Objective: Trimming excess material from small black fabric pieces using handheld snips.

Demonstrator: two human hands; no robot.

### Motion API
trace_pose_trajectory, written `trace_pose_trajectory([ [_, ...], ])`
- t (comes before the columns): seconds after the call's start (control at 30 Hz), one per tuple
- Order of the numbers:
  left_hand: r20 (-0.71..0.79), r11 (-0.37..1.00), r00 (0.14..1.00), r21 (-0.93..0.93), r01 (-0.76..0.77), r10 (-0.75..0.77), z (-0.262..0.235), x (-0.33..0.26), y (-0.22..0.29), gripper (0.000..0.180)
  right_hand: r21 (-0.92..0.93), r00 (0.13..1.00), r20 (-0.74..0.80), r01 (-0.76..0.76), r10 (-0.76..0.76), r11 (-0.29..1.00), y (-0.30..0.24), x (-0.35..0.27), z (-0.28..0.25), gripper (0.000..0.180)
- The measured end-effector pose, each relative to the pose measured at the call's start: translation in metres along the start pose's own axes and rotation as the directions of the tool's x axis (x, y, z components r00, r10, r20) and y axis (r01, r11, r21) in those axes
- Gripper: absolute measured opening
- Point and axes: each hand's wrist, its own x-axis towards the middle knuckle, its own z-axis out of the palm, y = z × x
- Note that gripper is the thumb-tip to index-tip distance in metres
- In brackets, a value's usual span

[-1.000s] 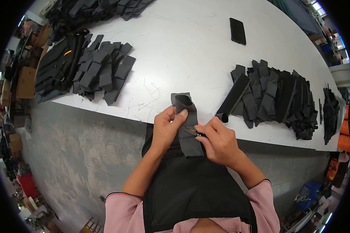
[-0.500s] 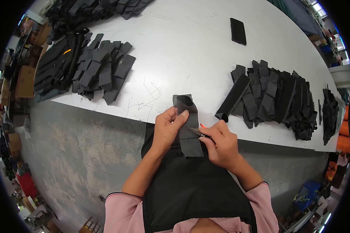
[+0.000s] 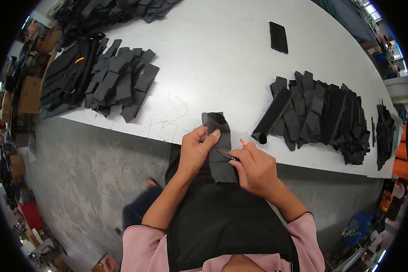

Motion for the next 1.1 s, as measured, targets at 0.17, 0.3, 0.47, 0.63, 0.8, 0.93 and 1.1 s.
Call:
trace_pose_trajectory([
  [0.17,-0.038,0.987,0.999,0.159,-0.001,0.007,-0.016,0.006,-0.020,0.030,0.131,0.993,0.040,-0.112,0.108,0.985,-0.002,-0.002,0.006,0.023],
  [0.3,0.008,0.951,0.999,0.305,-0.049,0.049,-0.017,0.005,-0.017,0.035,0.334,0.949,0.125,-0.315,0.289,0.889,0.003,-0.006,0.009,0.019],
  [0.47,0.045,0.962,0.999,0.270,-0.029,0.018,-0.019,0.004,-0.022,0.028,0.619,0.814,0.330,-0.569,0.478,0.541,0.015,-0.021,0.021,0.019],
  [0.63,0.095,0.964,0.994,0.257,-0.075,0.052,-0.036,0.011,-0.018,0.021,0.773,0.733,0.408,-0.595,0.544,0.221,0.005,-0.011,0.020,0.038],
  [0.8,0.271,0.511,0.786,0.635,-0.580,0.556,-0.087,0.019,0.072,0.013,0.658,0.841,0.309,-0.526,0.444,0.539,0.032,-0.043,0.030,0.033],
  [0.93,0.251,0.134,0.799,0.916,-0.379,0.546,-0.174,0.044,0.152,0.028,0.551,0.702,0.296,-0.679,0.647,0.485,0.026,-0.028,0.025,0.015],
  [1.1,0.002,-0.079,0.850,0.996,0.047,0.527,-0.250,0.077,0.165,0.054,0.105,0.930,-0.071,-0.353,0.361,0.930,0.089,-0.043,0.032,0.014],
])
